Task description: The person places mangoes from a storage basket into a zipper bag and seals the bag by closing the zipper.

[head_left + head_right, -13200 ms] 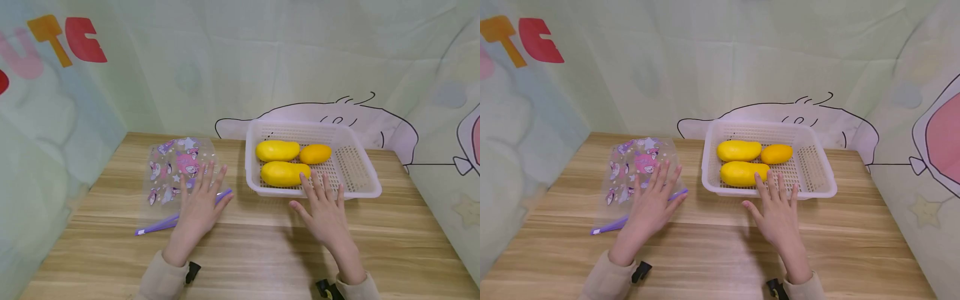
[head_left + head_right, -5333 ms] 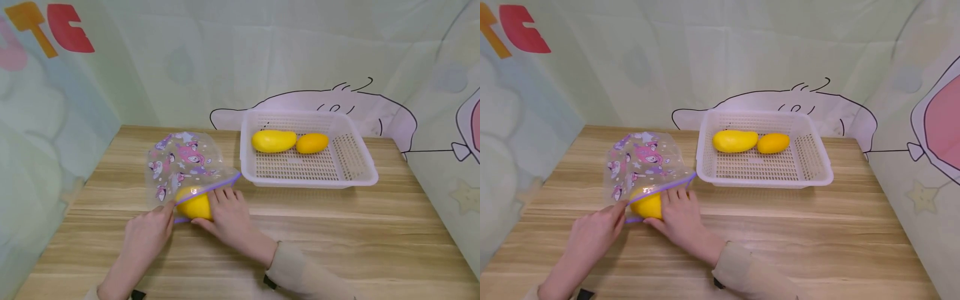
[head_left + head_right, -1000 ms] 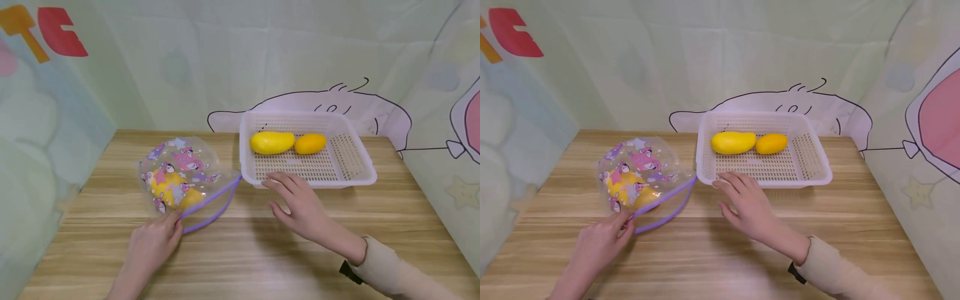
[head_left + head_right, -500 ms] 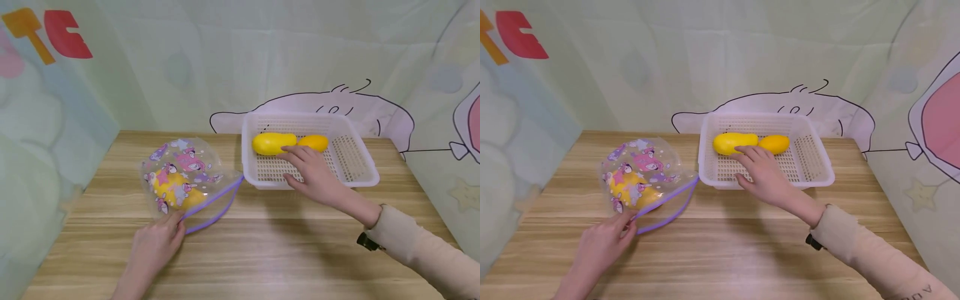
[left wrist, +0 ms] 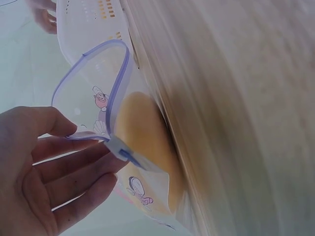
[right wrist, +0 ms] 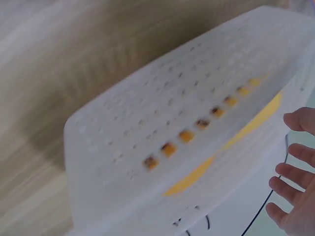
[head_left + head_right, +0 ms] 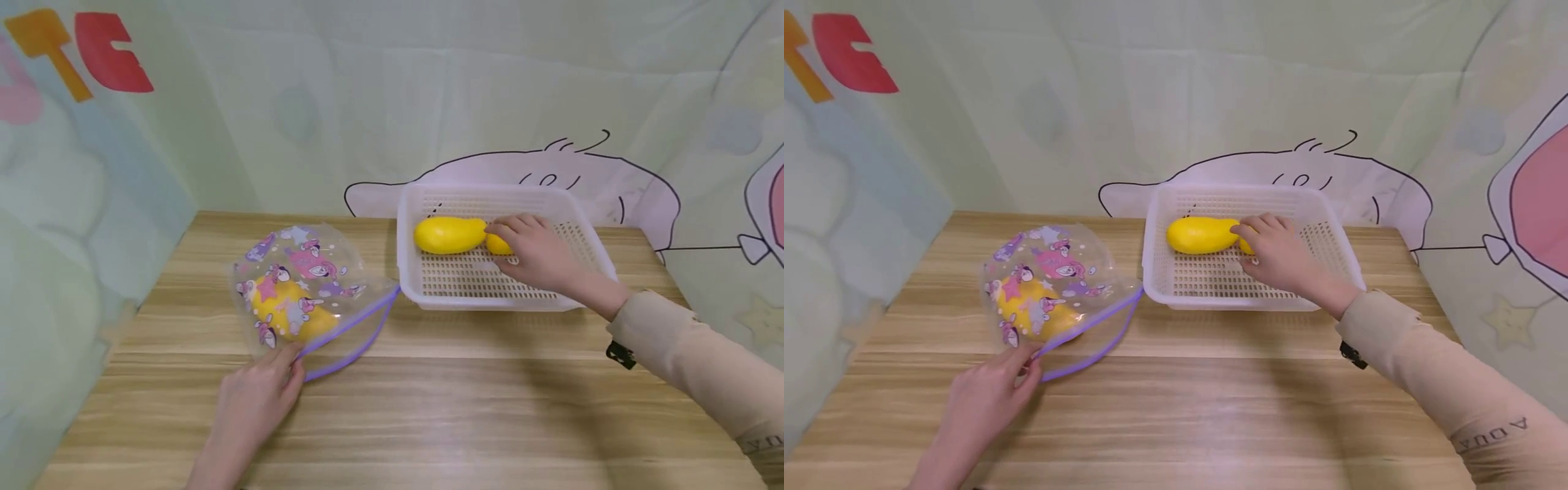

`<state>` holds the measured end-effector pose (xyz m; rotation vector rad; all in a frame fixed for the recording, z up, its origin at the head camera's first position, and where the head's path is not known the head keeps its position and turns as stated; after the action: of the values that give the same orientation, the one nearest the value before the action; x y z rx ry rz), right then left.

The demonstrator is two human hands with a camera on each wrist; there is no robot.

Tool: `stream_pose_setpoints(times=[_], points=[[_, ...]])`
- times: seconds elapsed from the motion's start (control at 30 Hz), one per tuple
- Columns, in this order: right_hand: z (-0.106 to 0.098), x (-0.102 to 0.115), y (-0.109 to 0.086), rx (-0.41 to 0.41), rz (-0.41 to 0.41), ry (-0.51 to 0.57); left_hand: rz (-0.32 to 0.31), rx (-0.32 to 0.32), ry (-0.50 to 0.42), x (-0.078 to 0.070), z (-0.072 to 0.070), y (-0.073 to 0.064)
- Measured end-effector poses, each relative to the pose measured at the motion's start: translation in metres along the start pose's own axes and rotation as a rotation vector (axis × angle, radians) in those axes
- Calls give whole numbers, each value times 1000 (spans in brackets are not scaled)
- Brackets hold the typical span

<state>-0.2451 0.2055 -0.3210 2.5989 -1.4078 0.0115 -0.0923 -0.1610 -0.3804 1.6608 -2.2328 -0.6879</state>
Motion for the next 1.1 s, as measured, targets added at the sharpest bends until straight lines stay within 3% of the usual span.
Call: stream_pose_setpoints(times=[0.27,0.4,0.87,1.0,1.1], points=[[3,-37,10,119,-71,-205,7,0,6,0,0,0],[4,-49,19,173,-109,-240,2,1,4,0,-1,1],[26,-85,41,446,-8,-210,-17,-14,5,-1,-4,-2],[31,-91,43,474,53,-167,0,-30,3,-2,-5,-2],[35,-92,47,476,52,-147,3,-28,2,-1,-6,-1]])
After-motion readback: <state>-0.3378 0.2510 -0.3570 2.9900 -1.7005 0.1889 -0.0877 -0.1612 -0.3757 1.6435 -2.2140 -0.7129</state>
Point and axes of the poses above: each hand's wrist, its own y-axis towards the middle knuckle, its own z-axis out of the palm, x = y × z, the point moved 5 cm from there along y, towards the middle knuckle, and after that the axes turned 6 degrees about y, right-handed, at the moved point
